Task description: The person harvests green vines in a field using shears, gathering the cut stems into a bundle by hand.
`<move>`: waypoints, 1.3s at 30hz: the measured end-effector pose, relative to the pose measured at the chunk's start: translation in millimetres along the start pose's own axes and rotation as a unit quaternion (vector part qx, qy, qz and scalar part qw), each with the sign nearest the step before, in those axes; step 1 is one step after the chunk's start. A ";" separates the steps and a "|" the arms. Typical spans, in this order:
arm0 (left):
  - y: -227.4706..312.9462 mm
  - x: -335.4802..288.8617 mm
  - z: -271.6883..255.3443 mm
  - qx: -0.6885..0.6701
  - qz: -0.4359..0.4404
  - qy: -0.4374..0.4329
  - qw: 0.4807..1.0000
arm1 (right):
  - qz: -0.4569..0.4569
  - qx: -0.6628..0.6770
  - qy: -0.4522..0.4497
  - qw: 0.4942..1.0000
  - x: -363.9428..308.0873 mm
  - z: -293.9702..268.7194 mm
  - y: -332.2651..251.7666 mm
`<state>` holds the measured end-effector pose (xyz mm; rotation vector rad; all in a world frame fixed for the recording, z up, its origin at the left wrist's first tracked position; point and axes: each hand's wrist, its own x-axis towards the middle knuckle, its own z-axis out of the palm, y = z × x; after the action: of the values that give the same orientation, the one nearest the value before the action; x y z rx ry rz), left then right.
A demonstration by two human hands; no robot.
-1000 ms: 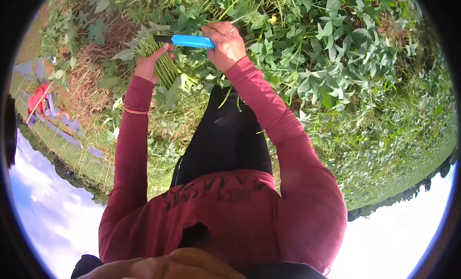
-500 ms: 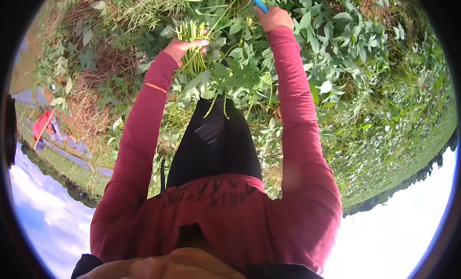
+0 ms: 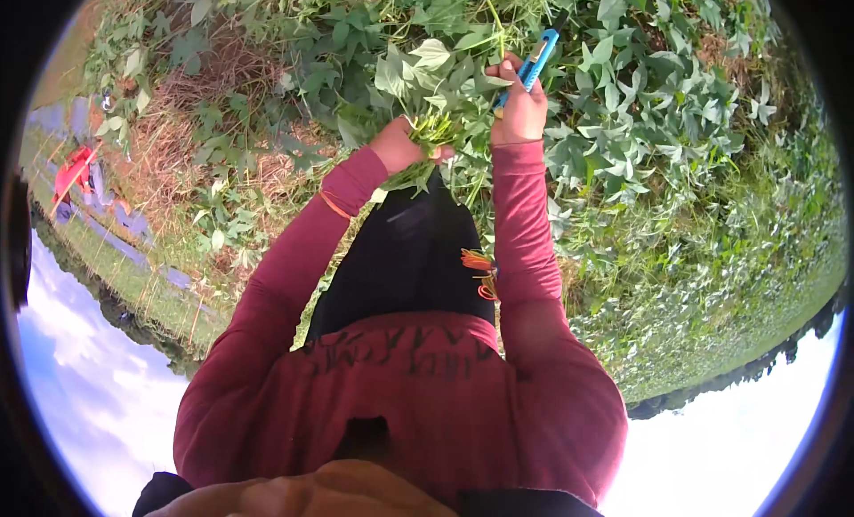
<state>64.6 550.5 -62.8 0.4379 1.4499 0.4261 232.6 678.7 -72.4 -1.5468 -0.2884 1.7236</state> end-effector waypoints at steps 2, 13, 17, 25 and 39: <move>-4.5 -10.5 -11.0 -0.077 0.018 0.033 0.996 | -0.041 0.043 0.004 0.998 -7.7 2.4 -46.5; 32.3 -172.1 -94.1 -0.381 0.148 0.215 0.887 | -0.424 -0.415 -0.334 0.733 -189.5 85.9 39.8; 26.9 -228.8 -96.2 -0.374 0.150 0.229 0.886 | -0.416 -0.371 -0.335 0.760 -227.9 82.9 43.8; 75.0 -243.1 -38.3 -0.252 0.199 0.113 0.940 | -0.471 -0.336 -0.164 0.799 -259.7 16.8 -8.4; 162.6 -216.0 106.2 0.034 0.165 -0.068 0.983 | -0.358 0.057 -0.041 0.931 -290.4 -114.3 -16.6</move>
<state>152.1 571.5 213.4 0.7534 1.2639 0.6007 329.0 457.4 126.2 -1.0870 -0.6879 1.1942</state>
